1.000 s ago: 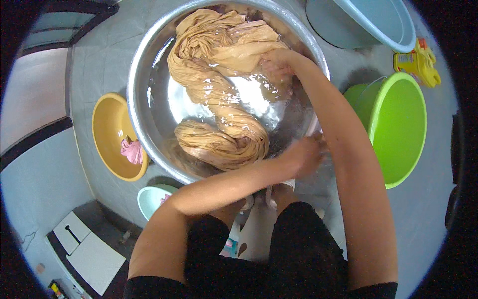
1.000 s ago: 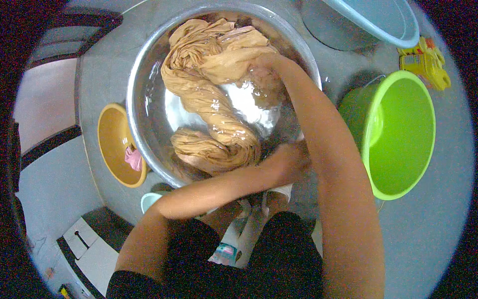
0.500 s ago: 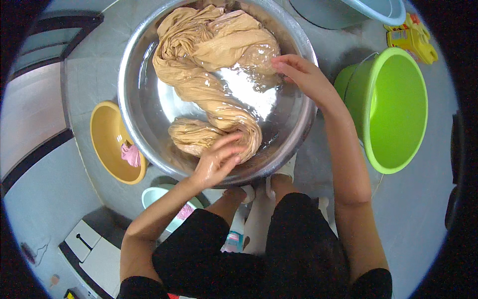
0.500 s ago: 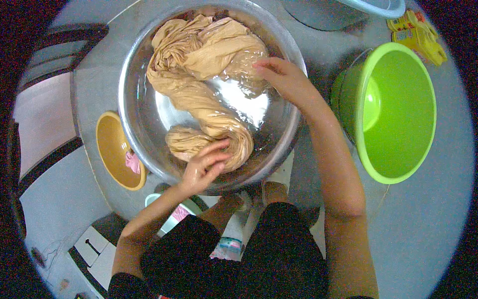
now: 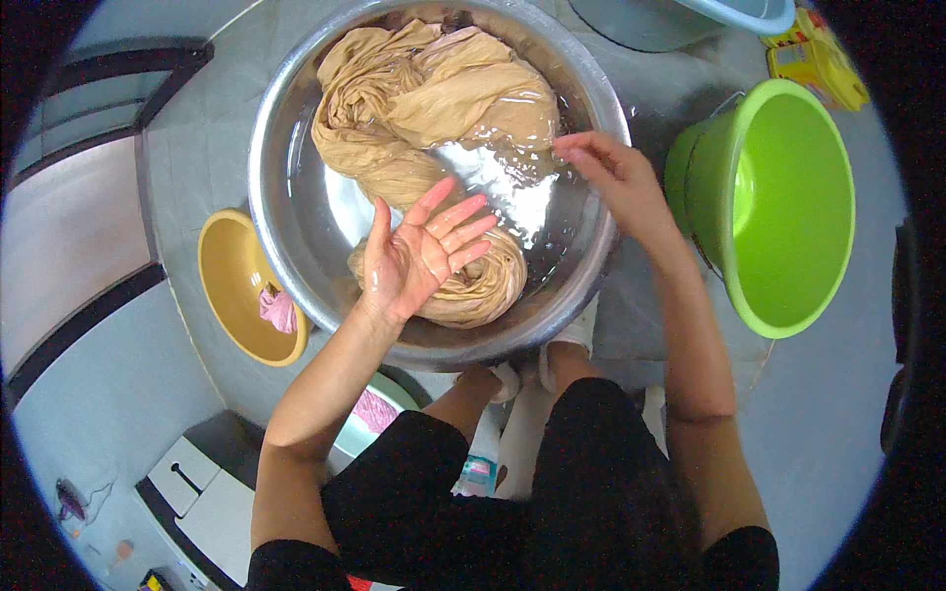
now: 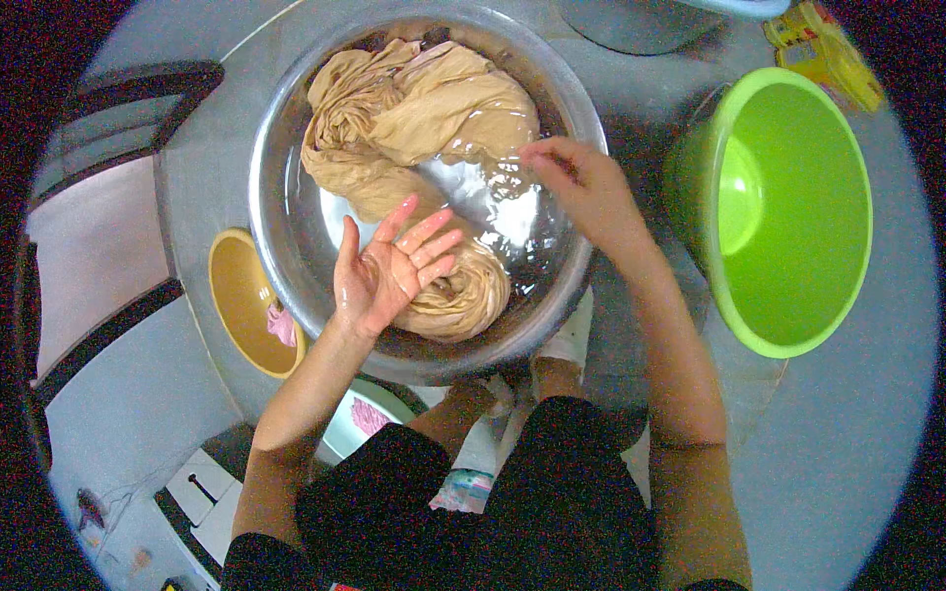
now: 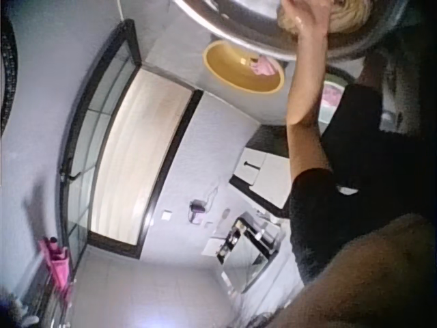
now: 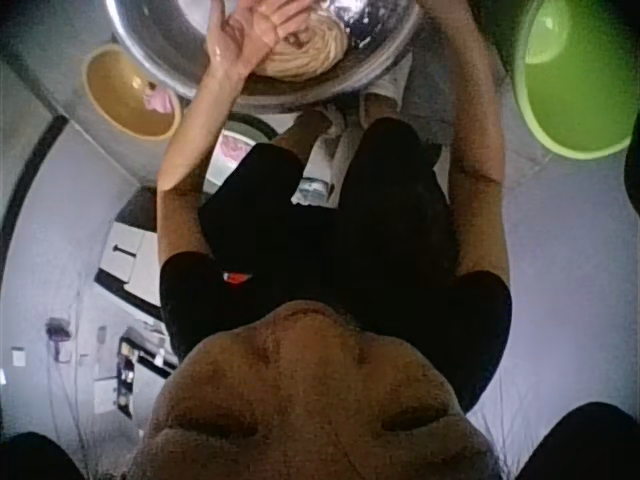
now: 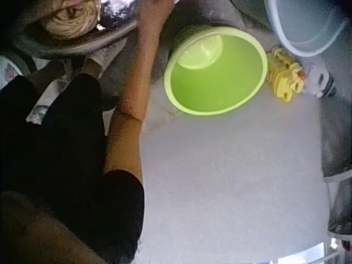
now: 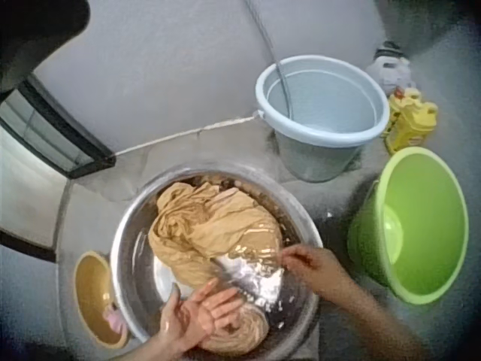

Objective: The person washes clothes by hand in a bathroom. They transfer a pink cloth from a yellow basin to a large metal basin, scrub it, rinse it, and place it in a green basin. They then repeat the process with a brown cloth.

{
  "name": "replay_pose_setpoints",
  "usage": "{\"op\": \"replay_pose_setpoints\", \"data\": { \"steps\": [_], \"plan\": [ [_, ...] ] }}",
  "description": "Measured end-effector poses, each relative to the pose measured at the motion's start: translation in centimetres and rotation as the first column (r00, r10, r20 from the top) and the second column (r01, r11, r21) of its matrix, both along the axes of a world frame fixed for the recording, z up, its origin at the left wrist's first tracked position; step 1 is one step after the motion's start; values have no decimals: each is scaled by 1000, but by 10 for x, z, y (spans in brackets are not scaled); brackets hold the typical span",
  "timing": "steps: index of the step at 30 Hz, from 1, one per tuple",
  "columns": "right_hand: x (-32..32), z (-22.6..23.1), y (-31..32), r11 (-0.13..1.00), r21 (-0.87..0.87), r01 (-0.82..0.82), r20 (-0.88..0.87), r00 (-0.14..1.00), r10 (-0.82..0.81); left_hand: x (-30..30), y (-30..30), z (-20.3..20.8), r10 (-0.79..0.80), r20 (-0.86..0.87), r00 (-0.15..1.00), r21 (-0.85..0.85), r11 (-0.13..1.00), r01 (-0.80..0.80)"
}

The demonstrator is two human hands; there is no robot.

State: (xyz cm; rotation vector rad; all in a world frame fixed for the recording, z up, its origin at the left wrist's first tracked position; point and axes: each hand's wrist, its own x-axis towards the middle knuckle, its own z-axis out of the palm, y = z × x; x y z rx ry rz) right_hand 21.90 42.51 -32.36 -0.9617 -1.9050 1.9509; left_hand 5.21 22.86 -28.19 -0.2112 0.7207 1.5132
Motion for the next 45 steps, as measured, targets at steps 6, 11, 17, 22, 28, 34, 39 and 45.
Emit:
{"op": "replay_pose_setpoints", "data": {
  "steps": [6,11,17,22,28,34,39,45],
  "plan": [
    [-5,-4,-15,955,-220,-200,65,973,219,5,11,1,-55,18,998,19,998,55],
    [-14,-10,-39,874,-357,-329,-106,944,312,9,13,1,-90,55,994,35,995,89],
    [-23,4,-54,961,262,-87,-76,991,110,9,11,-2,-85,85,993,46,996,82],
    [-28,3,-57,993,86,-81,-67,994,87,9,12,-2,-91,94,991,63,994,85],
    [-28,9,-59,914,406,-15,-71,996,48,8,9,-1,-86,96,992,70,994,79],
    [-28,20,-56,784,615,-81,-43,990,135,9,5,-4,-71,103,992,42,997,67],
    [-28,19,-53,639,753,-158,11,974,228,10,8,-2,-64,127,990,38,997,60],
    [-28,6,-56,917,396,33,-154,988,31,10,10,-3,-71,99,993,49,997,66]
  ]
}}
